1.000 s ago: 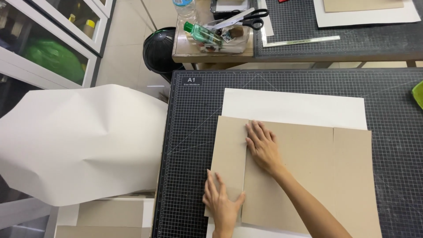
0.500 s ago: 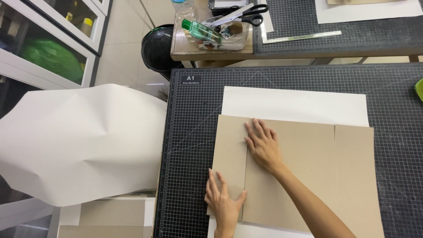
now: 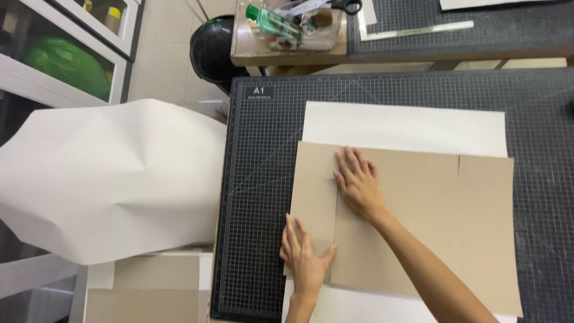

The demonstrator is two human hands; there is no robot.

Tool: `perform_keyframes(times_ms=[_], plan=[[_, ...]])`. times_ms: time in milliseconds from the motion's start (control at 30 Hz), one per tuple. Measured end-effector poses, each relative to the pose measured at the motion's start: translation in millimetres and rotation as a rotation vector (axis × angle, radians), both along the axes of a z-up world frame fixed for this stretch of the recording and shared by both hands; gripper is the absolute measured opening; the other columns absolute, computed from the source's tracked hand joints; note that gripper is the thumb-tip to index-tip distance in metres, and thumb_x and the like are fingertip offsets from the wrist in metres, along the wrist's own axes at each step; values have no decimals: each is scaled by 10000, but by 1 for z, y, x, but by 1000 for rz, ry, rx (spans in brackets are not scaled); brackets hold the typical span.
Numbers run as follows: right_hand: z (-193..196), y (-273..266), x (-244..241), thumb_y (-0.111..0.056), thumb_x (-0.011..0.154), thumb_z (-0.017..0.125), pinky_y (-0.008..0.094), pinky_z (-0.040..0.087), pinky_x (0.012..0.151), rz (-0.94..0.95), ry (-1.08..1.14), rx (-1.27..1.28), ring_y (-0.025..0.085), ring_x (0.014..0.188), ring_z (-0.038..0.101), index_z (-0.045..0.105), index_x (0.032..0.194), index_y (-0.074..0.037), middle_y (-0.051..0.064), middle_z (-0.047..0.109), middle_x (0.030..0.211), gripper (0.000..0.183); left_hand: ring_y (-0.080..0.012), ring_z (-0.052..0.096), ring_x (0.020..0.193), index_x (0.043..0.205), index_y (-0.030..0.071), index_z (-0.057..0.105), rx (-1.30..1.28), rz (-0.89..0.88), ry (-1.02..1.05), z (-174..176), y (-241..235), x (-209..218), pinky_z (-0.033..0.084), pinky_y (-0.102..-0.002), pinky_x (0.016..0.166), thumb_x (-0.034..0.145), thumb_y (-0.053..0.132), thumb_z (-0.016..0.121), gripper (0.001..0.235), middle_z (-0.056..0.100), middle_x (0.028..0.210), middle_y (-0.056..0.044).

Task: Applying a white adhesive sheet to a cardboard board, folding the edges over, and using a squeegee to smooth out air bubbles.

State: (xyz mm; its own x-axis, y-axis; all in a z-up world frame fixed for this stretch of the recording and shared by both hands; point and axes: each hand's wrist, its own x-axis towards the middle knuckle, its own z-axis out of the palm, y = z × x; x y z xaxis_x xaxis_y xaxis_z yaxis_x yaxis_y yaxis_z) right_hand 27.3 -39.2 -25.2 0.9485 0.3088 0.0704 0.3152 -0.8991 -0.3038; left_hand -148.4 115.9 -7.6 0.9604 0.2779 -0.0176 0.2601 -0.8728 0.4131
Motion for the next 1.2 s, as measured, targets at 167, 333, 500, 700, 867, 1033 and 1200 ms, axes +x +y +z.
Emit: perform_keyframes(times_ms=[167,333,500,700,867,1033,1200], plan=[[-1,0,-4,-420,1066,319,474,237,1112,9,-46,24,288,1499,241,351,1560,-164,110,303,1631,557,-311,260,1473,1578,142,230,93,-45,138,1,4,-2,341,-540,1005,680,718,800,1209,158,1662,-153],[8,1,-12,-433,1087,312,481,245,1117,-7,12,12,279,1482,261,395,1554,-193,94,327,1613,532,-371,161,1508,1599,86,90,-84,-85,212,25,8,-7,247,-640,1055,716,607,823,1261,87,1665,-217],[11,1,-9,-425,1112,308,492,246,1131,-21,13,-1,268,1477,261,420,1550,-214,83,334,1599,498,-422,62,1517,1605,59,-24,-265,-136,343,40,17,-7,126,-723,1085,750,565,803,1293,-16,1663,-267],[6,0,-9,-445,1108,309,488,269,1118,-25,3,-22,268,1465,284,425,1550,-232,75,335,1597,504,-466,-70,1510,1607,56,-28,-303,-173,448,52,17,-25,40,-742,1084,770,418,844,1261,-155,1639,-298],[5,1,-9,-450,1108,323,494,252,1122,-27,3,-11,269,1472,273,427,1550,-231,79,334,1597,504,-471,-80,1506,1612,87,84,-333,-182,403,54,17,-27,22,-747,1089,783,402,830,1159,-138,1636,-294],[7,2,-7,-448,1092,342,502,200,1147,12,23,-4,290,1501,199,404,1560,-196,83,278,1636,535,-479,-97,1501,1612,115,119,-321,-224,344,44,19,-34,30,-749,1092,825,450,770,1075,-143,1628,-303],[0,3,-5,-468,1094,326,504,159,1158,45,18,-42,304,1515,163,368,1579,-169,82,282,1646,571,-516,-145,1487,1604,98,151,-234,-331,332,34,22,-36,39,-724,1115,904,562,588,948,-166,1598,-359]])
